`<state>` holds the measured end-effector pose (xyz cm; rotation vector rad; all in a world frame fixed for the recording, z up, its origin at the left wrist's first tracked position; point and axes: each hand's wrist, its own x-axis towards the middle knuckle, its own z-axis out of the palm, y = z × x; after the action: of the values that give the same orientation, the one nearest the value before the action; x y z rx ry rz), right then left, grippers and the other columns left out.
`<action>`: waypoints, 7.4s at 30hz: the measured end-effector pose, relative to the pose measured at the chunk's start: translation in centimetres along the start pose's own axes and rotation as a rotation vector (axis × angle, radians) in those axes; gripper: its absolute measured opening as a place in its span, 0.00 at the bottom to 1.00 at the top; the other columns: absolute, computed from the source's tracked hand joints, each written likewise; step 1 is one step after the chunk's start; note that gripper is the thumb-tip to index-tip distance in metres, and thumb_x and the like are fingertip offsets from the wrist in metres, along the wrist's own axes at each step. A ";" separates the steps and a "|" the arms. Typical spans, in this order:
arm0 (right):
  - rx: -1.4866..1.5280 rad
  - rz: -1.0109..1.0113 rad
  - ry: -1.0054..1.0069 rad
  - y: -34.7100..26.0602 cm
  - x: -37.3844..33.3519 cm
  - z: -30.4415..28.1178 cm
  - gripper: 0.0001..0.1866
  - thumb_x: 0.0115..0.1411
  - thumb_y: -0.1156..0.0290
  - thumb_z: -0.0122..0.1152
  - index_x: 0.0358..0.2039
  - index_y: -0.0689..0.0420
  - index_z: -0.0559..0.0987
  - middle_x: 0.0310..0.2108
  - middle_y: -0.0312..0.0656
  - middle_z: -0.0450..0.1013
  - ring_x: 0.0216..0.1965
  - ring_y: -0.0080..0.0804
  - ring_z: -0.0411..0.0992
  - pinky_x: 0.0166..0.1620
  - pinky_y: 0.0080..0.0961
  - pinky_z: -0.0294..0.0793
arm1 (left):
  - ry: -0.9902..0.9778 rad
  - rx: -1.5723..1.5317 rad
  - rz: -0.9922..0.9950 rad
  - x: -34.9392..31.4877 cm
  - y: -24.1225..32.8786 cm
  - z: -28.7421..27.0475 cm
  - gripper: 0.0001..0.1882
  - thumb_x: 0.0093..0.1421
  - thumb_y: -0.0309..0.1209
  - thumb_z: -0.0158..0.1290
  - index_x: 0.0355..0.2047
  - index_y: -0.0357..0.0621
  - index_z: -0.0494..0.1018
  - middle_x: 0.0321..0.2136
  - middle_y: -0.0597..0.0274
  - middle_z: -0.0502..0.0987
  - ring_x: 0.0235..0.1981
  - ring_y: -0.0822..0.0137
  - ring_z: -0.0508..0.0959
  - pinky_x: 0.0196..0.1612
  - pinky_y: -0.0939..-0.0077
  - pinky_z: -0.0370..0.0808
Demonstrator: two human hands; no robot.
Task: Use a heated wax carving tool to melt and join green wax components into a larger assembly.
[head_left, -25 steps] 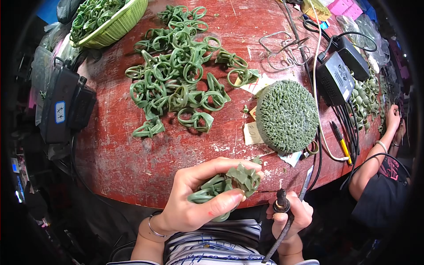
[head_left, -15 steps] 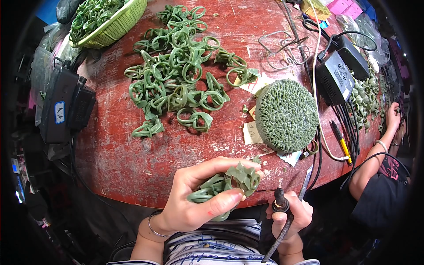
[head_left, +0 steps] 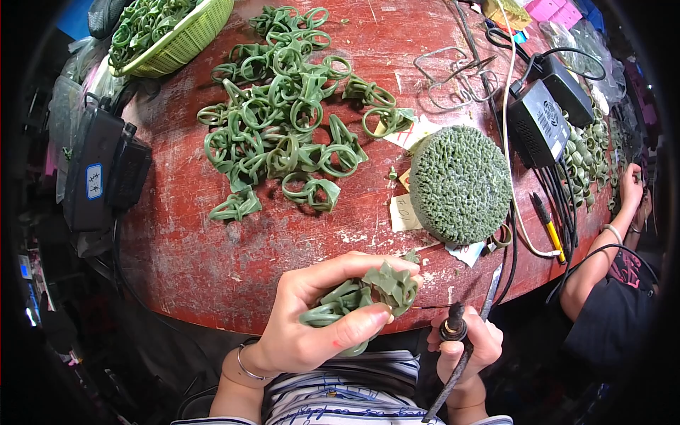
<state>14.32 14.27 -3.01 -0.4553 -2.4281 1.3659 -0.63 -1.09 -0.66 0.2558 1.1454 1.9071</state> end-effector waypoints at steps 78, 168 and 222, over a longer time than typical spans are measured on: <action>-0.342 -0.130 0.082 -1.5 1.0 0.7 0.22 0.45 0.53 0.65 0.27 0.60 0.72 0.13 0.37 0.65 0.10 0.28 0.64 0.13 0.21 0.62 | 0.316 0.844 0.461 0.4 -0.8 1.1 0.17 0.42 0.23 0.61 0.33 0.32 0.72 0.27 0.55 0.73 0.26 0.67 0.74 0.29 0.80 0.71; -0.014 0.161 0.086 -2.5 0.6 2.1 0.33 0.54 0.41 0.45 0.21 0.65 0.71 0.07 0.34 0.63 0.09 0.20 0.65 0.14 0.13 0.61 | -0.004 0.032 -0.073 0.1 0.5 -0.2 0.18 0.55 0.28 0.48 0.46 0.35 0.67 0.34 0.63 0.74 0.30 0.79 0.72 0.35 0.85 0.69; 0.669 0.165 0.276 -5.9 1.9 2.9 0.14 0.54 0.66 0.59 0.27 0.60 0.65 0.10 0.37 0.63 0.06 0.16 0.57 0.07 0.11 0.52 | 0.080 0.732 0.459 -0.6 -1.0 2.4 0.14 0.49 0.32 0.55 0.33 0.34 0.72 0.28 0.53 0.74 0.28 0.66 0.75 0.32 0.77 0.72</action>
<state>10.71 9.93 0.88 -0.6163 -1.6146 1.9183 1.64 0.11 -0.04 0.9098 1.9410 1.7981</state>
